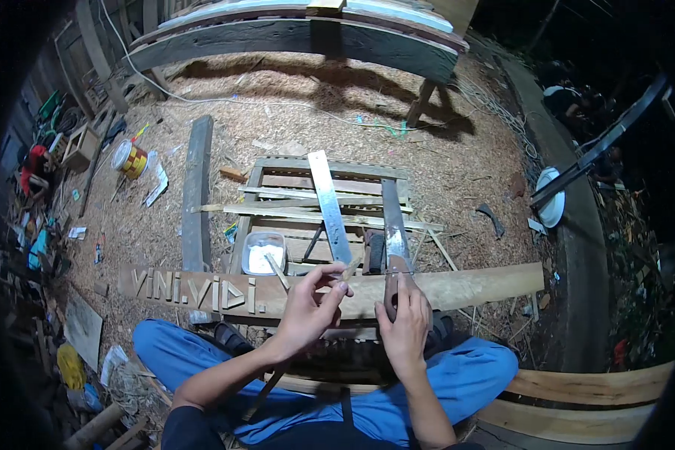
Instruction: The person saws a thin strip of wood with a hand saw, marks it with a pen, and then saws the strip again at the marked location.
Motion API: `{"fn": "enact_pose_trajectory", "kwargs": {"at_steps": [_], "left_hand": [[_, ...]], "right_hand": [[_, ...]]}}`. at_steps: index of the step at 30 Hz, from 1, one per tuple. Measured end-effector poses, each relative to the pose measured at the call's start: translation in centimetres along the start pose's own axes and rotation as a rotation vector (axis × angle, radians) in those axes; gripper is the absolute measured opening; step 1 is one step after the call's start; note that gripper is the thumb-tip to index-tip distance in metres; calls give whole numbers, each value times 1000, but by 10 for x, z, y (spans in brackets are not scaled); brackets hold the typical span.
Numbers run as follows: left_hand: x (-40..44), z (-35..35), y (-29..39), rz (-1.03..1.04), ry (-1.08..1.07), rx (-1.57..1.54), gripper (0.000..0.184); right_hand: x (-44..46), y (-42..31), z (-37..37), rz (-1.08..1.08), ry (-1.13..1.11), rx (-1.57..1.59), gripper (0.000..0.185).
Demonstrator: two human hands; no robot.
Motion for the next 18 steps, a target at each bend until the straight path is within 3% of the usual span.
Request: {"fn": "enact_pose_trajectory", "kwargs": {"at_steps": [2,4,5,9,12,14,15,18], "left_hand": [[-4,-1,5,31,24,80,33],[-5,0,8,76,55,128,31],[-5,3,12,124,47,224,29],[-1,11,29,186,-57,510,28],[4,21,48,228,-78,682,27],[10,33,63,412,-133,827,29],[13,40,76,394,-180,808,31],[32,66,90,558,-298,936,26]], "right_hand": [[-2,3,1,-3,47,61,72],[-3,7,3,99,-44,51,68],[-5,17,7,-31,51,69,65],[-7,23,-10,66,126,96,61],[-16,26,-28,23,317,267,51],[-27,35,-42,182,420,484,51],[-31,38,-47,247,457,641,47],[-35,48,-66,134,639,655,44]]}}
Point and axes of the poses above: each hand's wrist, its own x-axis towards the middle knuckle, its own z-axis out of the palm, y = z × x, the point moved 4 cm from there along x, towards the middle knuckle, and after that the axes turned 15 degrees about x, right-handed, at the moved point
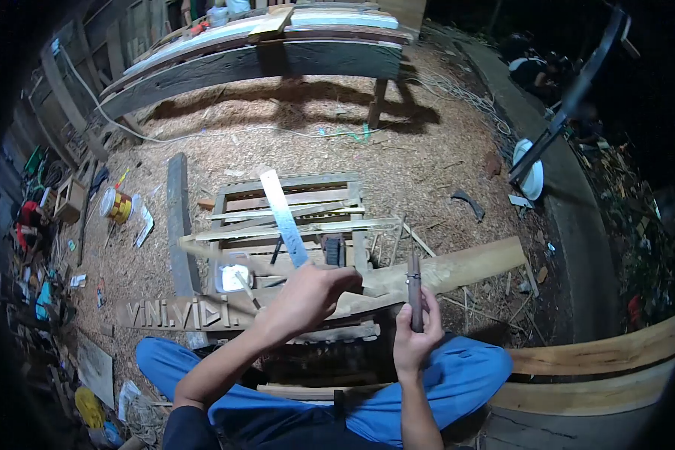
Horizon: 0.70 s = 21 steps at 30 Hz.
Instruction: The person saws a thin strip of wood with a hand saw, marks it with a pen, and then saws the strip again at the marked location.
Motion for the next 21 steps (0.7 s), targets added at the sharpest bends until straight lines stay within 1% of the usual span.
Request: {"fn": "enact_pose_trajectory", "kwargs": {"at_steps": [1,2,4,5,6,8,9,10,12,13,16,17,18,20,21], "left_hand": [[9,12,0,42,9,160,24],[18,22,0,55,2,155,24],[34,44,2,158,-25,358,16],[42,61,-4,162,-68,418,17],[47,82,-14,171,-77,408,17],[53,115,-27,281,-42,501,20],[57,121,-27,255,-120,454,24],[58,126,-28,256,-127,447,24],[59,128,-32,225,-96,369,26],[61,129,-33,223,-163,368,30],[64,121,-33,197,-185,364,32],[65,118,-34,197,-247,335,35],[65,123,-42,189,-243,331,35],[66,132,-56,291,-30,447,37],[70,121,-54,228,-244,369,44]], "right_hand": [[-3,-4,-8,211,-12,36,44],[-3,-3,-11,211,2,29,44],[-6,-4,-18,123,92,137,45],[-9,-2,-21,129,65,141,46],[-12,5,-24,131,82,128,46],[-21,13,-29,169,50,138,44],[-26,15,-30,220,61,168,43],[-29,15,-29,185,54,137,42],[-37,18,-29,226,59,167,42],[-41,20,-28,277,64,205,43],[-48,26,-23,255,53,228,43],[-54,37,-27,296,29,206,42],[-55,40,-26,296,20,204,42],[-56,44,-25,307,36,274,40],[-56,44,-24,305,28,270,40]]}}
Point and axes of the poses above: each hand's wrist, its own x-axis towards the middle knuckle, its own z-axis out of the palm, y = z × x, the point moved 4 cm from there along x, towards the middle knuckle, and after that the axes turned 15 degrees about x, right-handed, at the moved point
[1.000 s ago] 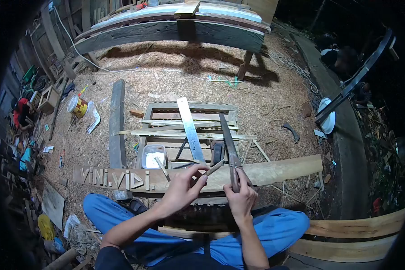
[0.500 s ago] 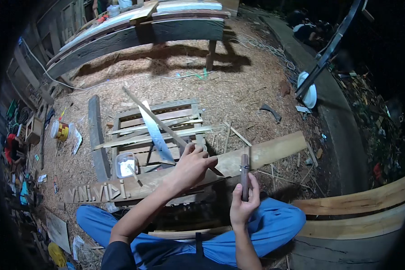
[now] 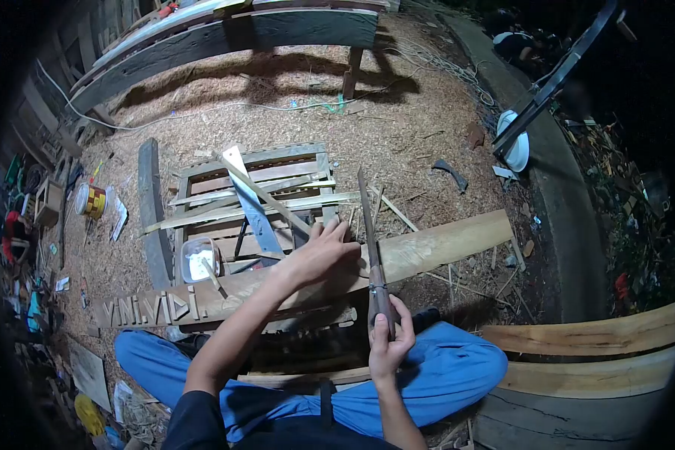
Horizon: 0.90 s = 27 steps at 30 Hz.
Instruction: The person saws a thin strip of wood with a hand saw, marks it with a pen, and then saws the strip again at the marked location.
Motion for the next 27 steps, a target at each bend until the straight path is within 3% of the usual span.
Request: {"fn": "enact_pose_trajectory", "kwargs": {"at_steps": [5,8,9,11,12,15,24,27], "left_hand": [[-5,16,-10,6,118,-6,53],[-18,5,-1,-130,487,-3,54],[-23,2,12,-134,488,-7,54],[-39,-5,24,-471,686,-114,50],[-45,0,28,-588,662,-86,47],[-55,20,40,-657,667,-219,43],[-54,25,43,-612,682,-141,28],[-53,28,42,-666,649,-144,28]], "right_hand": [[-5,7,0,33,-41,19,38],[-5,-2,7,78,-23,62,37],[-6,-2,7,80,-26,58,37],[-9,1,7,83,-33,78,37],[-11,1,7,85,-35,77,37],[-13,-2,6,88,-58,53,36],[-18,-11,-3,44,-137,52,37],[-19,-6,-4,157,-126,46,41]]}}
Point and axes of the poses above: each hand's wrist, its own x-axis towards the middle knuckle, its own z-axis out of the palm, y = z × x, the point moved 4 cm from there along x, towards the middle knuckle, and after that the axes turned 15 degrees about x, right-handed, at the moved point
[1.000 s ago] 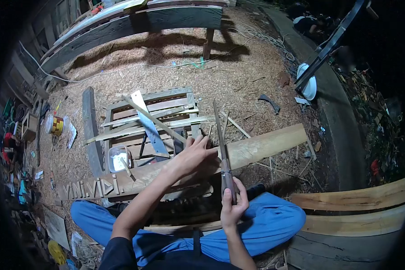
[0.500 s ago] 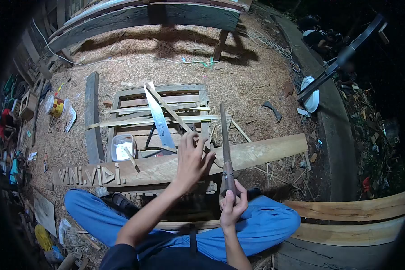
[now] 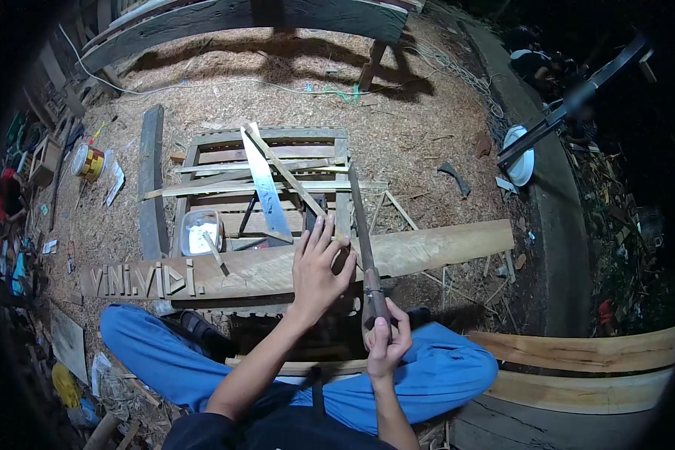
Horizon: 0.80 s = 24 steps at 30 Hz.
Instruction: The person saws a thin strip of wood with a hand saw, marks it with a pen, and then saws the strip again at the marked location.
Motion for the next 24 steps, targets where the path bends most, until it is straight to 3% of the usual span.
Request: {"fn": "enact_pose_trajectory", "kwargs": {"at_steps": [9,11,17,24], "left_hand": [[1,2,-4,-53,-27,-76,32],[2,1,-4,-40,-51,-58,36],[1,2,-6,4,-91,-24,45],[2,-6,-2,38,-113,-3,49]], "right_hand": [[-1,8,-13,17,-46,87,42],[1,5,-11,-62,-102,32,35],[3,4,-14,-95,2,98,41],[2,2,-13,-61,-34,69,41]]}}
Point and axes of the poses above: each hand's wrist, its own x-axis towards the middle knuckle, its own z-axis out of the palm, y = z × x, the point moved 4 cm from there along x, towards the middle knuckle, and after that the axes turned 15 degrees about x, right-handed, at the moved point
